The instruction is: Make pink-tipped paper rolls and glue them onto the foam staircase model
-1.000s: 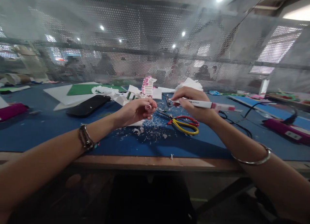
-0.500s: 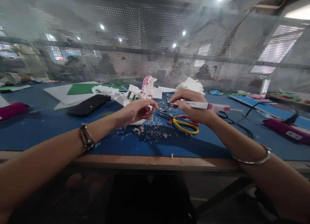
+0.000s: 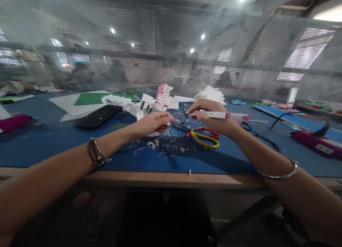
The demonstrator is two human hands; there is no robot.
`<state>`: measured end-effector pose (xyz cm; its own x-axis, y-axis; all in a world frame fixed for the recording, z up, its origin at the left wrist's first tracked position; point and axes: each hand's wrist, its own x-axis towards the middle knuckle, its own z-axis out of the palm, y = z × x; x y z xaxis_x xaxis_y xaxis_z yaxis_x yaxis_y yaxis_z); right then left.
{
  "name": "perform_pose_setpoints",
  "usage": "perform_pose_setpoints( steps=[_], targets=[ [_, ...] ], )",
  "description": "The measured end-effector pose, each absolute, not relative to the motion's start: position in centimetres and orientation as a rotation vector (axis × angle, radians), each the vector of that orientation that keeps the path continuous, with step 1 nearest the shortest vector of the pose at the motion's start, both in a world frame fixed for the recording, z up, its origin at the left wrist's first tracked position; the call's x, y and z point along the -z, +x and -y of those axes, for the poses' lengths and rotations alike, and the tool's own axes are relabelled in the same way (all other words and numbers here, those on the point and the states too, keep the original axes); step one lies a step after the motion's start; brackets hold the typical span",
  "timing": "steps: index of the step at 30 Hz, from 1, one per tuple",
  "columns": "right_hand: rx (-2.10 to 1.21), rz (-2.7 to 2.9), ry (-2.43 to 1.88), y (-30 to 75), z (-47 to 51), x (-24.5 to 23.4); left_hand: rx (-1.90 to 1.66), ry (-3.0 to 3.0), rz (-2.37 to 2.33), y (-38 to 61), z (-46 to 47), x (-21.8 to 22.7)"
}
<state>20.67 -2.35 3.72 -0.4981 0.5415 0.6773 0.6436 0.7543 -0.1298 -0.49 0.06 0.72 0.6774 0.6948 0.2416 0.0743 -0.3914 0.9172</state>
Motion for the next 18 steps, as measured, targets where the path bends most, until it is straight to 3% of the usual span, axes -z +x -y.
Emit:
perform_pose_setpoints(
  steps=[7, 18],
  targets=[
    [0.334, 2.313, -0.964, 22.1, 0.8, -3.3, -0.499, 2.681, -0.643, -0.5, 0.2, -0.3],
    [0.282, 2.499, -1.18, 22.7, -2.9, 0.0, -0.371, 2.711, -0.572, -0.9, -0.2, -0.4]
  ],
)
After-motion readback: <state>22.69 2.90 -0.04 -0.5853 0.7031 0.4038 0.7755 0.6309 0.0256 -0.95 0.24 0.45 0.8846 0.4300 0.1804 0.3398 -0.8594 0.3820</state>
